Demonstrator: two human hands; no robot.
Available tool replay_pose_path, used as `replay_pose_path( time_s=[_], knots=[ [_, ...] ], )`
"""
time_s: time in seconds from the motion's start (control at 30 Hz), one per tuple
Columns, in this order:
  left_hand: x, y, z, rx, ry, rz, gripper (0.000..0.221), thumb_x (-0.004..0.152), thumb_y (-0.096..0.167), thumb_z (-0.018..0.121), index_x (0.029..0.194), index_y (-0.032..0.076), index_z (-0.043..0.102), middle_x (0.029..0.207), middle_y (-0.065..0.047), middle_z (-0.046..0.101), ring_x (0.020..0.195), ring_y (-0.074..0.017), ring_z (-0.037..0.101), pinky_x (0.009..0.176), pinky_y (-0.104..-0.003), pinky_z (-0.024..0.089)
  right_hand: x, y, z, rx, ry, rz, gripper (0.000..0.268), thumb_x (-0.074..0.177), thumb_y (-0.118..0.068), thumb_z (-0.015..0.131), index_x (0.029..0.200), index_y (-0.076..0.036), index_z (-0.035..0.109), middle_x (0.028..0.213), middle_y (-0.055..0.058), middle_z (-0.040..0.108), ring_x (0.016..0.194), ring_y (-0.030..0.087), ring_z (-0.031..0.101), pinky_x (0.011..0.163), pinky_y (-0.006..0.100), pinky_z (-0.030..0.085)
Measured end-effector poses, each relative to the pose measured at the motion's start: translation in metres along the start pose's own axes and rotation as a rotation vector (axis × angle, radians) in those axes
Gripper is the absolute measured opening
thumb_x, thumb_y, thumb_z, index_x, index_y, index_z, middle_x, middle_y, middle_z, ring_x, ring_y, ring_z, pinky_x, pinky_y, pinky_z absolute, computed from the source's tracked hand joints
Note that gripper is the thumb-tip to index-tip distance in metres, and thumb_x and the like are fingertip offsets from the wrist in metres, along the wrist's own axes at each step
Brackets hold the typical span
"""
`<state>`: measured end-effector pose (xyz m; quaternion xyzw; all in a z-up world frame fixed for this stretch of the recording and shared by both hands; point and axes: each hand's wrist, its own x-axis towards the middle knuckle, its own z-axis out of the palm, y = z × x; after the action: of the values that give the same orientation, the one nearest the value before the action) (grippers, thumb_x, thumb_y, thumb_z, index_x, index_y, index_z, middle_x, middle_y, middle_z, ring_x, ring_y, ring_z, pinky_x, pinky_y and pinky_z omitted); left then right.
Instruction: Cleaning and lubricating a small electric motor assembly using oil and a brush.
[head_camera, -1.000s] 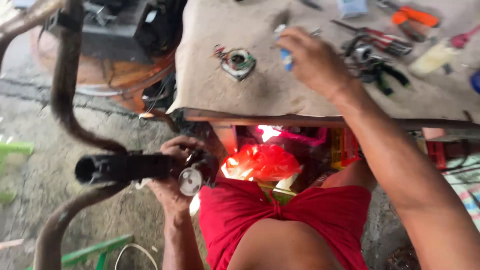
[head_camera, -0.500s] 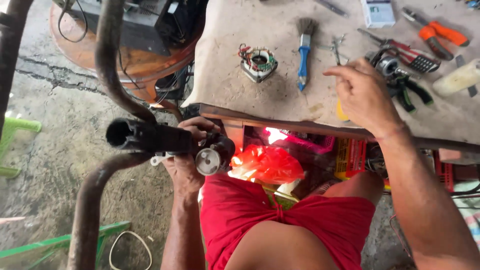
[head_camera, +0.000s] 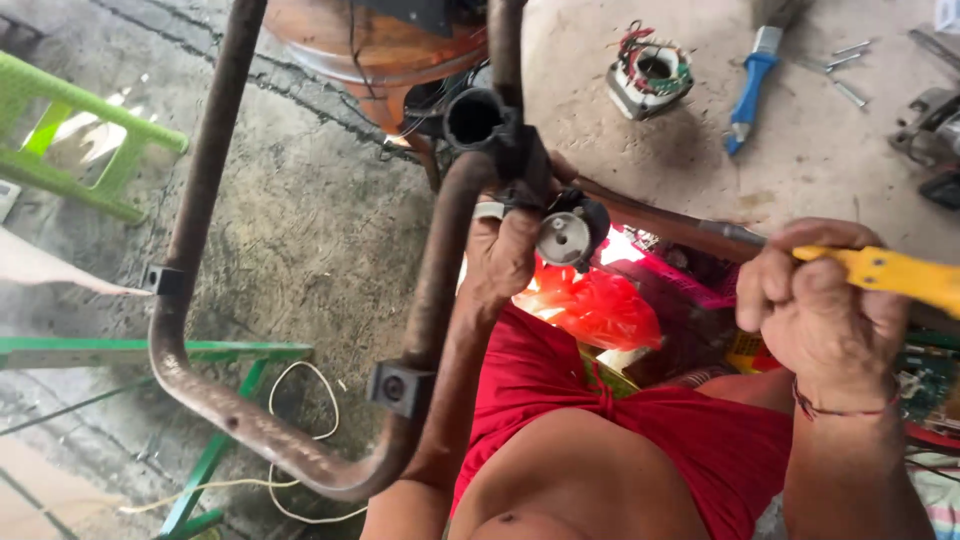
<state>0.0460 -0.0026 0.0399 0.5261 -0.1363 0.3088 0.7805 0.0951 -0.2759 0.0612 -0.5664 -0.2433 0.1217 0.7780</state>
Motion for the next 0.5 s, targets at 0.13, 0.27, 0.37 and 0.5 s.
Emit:
replay_pose_path(
  time_s=[0.13,0.27,0.37,0.5],
  knots=[
    [-0.009,-0.048,-0.02,0.137,0.079,-0.103,0.036,0.094,0.035,0.069,0.119,0.01,0.063,0.111,-0.006,0.07,0.098,-0.0155,0.069,0.086,-0.032,0.059,0.013,-0.023,0.022,-0.054,-0.17,-0.063,0.024,0.105,-0.035,0.065,0.115,-0.013,0.067,0.104,-0.001,0.056,0.08,0.006,0.055,0.068,0.017,0.048],
    [-0.006,-0.05,0.001,0.19,0.2,-0.256,0.028,0.091,0.012,0.08,0.118,0.009,0.073,0.118,-0.004,0.075,0.108,-0.0115,0.068,0.103,-0.028,0.055,0.022,-0.039,0.046,-0.223,-0.272,-0.073,0.024,0.104,-0.016,0.055,0.118,0.002,0.06,0.116,0.015,0.06,0.073,0.016,0.072,0.09,0.031,0.073],
    [0.005,-0.017,-0.003,0.233,-0.165,0.045,0.056,0.099,0.065,0.061,0.105,0.009,0.064,0.099,0.002,0.062,0.09,-0.0111,0.055,0.08,-0.03,0.045,0.033,-0.056,0.071,-0.426,-0.145,-0.019,0.022,0.097,-0.005,0.059,0.11,0.01,0.049,0.099,0.025,0.067,0.062,0.021,0.067,0.068,0.029,0.065],
    [0.006,-0.01,-0.004,0.28,-0.194,0.031,0.062,0.098,0.067,0.059,0.11,0.007,0.064,0.103,0.002,0.061,0.096,-0.0103,0.053,0.083,-0.031,0.047,0.046,-0.067,0.074,-0.684,-0.193,-0.055,0.016,0.101,-0.003,0.059,0.107,0.012,0.056,0.09,0.021,0.069,0.062,0.021,0.07,0.063,0.027,0.059]
  ],
)
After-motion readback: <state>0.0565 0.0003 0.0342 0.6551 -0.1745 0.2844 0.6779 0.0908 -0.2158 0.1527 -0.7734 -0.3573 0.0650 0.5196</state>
